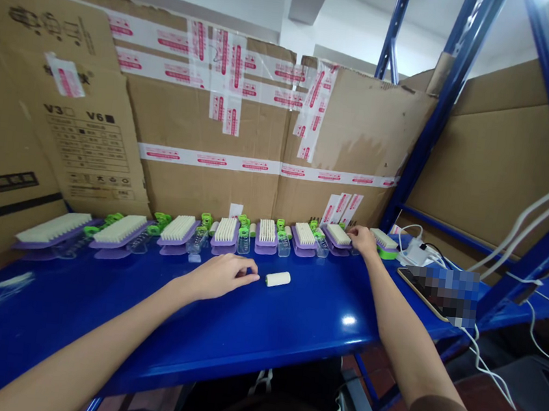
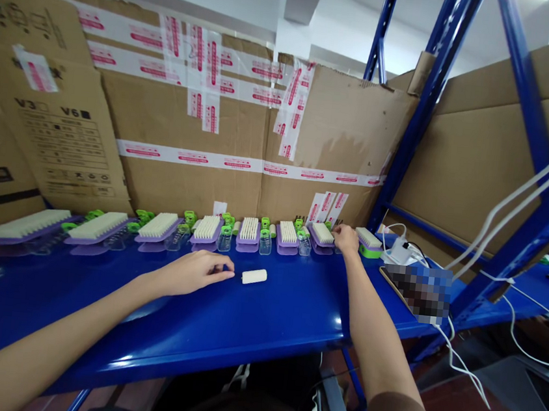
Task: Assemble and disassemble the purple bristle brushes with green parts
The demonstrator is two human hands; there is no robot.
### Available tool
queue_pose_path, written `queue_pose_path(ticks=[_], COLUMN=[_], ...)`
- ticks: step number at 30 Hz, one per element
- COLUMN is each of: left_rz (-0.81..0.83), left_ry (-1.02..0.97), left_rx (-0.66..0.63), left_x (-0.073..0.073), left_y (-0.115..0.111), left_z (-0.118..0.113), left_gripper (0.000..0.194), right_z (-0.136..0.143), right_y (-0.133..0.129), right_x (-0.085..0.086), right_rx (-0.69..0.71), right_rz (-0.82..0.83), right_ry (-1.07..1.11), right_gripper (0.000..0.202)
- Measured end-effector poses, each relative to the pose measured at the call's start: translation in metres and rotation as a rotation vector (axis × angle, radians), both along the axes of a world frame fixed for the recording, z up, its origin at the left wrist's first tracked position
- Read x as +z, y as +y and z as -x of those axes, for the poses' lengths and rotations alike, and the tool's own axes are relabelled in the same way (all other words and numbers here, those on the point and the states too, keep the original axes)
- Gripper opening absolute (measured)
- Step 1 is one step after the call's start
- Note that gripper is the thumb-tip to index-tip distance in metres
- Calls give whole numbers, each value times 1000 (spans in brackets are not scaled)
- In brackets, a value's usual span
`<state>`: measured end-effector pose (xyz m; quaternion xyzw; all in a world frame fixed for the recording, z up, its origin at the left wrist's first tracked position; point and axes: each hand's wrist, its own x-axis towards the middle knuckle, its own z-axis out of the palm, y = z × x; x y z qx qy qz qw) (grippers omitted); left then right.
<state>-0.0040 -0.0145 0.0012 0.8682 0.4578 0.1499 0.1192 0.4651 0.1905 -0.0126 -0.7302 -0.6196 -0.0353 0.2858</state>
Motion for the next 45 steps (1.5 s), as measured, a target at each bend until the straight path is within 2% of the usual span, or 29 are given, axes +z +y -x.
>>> queue_pose_path(ticks=[9,15,19,23,29,34,35,37,39,41,45], left_rz=[10,10,28,52,61,73,73,64,45,22,-5], left_ry=[1,16,28,43,11,21,20,18,26,40,91], left_rx=[-1,9,13,28,23,24,25,27,38,56,101], left_x=[-1,0,0,-2,-4,-4,-4,-5,-6,-6,-6], left_y=[1,0,0,2,3,3,4,4,5,6,7], left_z=[1,0,0,2,4,4,4,4,5,6,8], left_gripper=[43,42,43,44,46,46,45,44,42,40,33], right_z=[3,10,23,49,101,143,151,165,176,186,198], right_y=[-3,-13,-24,-39,-63,-94,-102,-116,-129,-139,-149], right_x=[2,9,19,28,32,30,30,27,23,19,12], right_rx=[2,-2,-5,51,327,607,681,951,1124,1203,1264], right_rz=[15,-40,-121,-209,-279,-310,-312,-292,-220,-168,-125], right_ry=[15,10,-8,-23,-50,-92,-102,-98,-99,-119,-195], right_gripper=[19,20,26,31,23,16,16,17,19,25,38])
